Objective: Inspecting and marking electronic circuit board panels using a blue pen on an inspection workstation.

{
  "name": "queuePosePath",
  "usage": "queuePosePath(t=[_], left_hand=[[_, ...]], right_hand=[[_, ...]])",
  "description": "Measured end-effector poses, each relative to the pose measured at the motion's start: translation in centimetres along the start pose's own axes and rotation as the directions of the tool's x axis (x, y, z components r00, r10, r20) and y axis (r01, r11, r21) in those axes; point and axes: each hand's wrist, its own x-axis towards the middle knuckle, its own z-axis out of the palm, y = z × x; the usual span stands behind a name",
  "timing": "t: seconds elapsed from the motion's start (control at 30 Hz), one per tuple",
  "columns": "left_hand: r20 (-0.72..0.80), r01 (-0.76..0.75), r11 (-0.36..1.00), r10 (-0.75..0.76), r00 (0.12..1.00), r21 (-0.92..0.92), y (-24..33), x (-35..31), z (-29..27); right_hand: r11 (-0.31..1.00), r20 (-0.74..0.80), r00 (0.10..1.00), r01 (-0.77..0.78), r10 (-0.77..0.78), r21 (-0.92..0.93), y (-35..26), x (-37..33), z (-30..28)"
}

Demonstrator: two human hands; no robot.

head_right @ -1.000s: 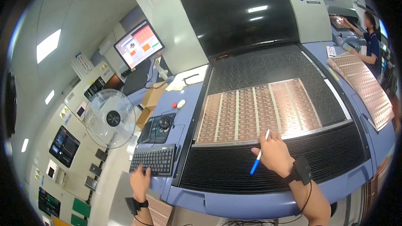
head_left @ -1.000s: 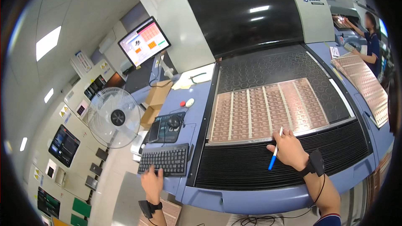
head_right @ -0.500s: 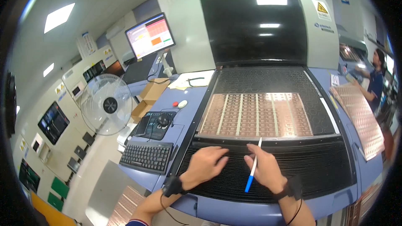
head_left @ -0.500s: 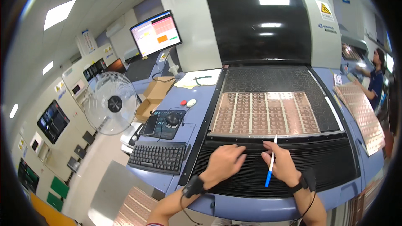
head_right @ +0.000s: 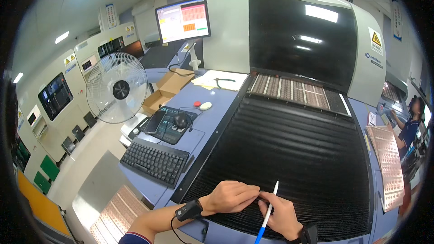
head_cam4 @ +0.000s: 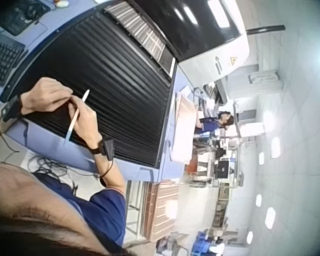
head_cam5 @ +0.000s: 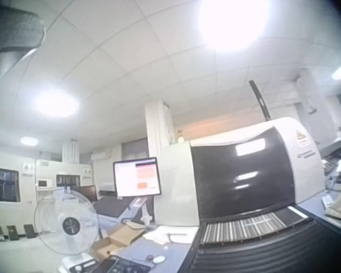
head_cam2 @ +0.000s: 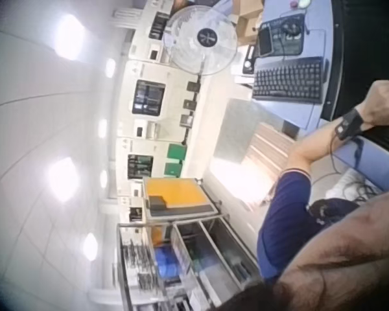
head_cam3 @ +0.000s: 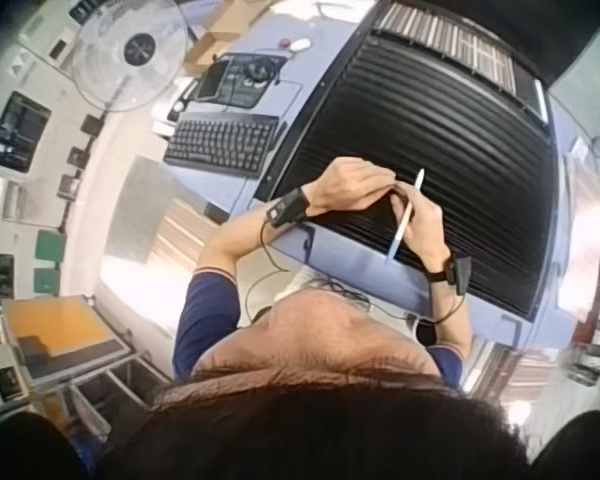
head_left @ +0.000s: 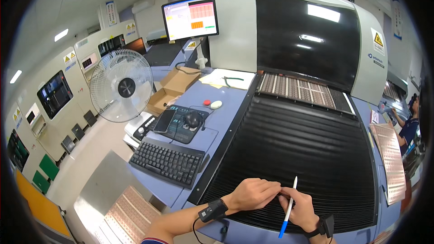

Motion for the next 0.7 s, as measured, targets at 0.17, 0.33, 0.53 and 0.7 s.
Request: queuePosePath(t=[0.17, 0.33, 0.53, 0.7], left_hand=[[-0.005, -0.003, 1.000, 0.003, 1.000, -0.017, 0.5, 0.5, 0.0], [0.048, 0.043, 0.996, -0.039, 0.998, -0.082, -0.1, -0.2, 0.5], [0.042, 0.075, 0.994, -0.072, 0.997, -0.082, 0.1, -0.4, 1.0], [0.053, 0.110, 0.989, -0.105, 0.993, -0.094, 0.0, -0.6, 1.2]], right_hand=[[0.999, -0.025, 0.999, -0.036, 0.035, -0.027, -0.4, 0.0, 0.3], [0.999, -0.050, 0.998, -0.040, 0.039, -0.028, -0.7, 0.0, 0.8], [0.999, -0.062, 0.998, -0.028, 0.026, -0.024, -0.4, 0.0, 0.6], [0.999, -0.071, 0.997, -0.031, 0.030, -0.020, -0.3, 0.2, 0.7]])
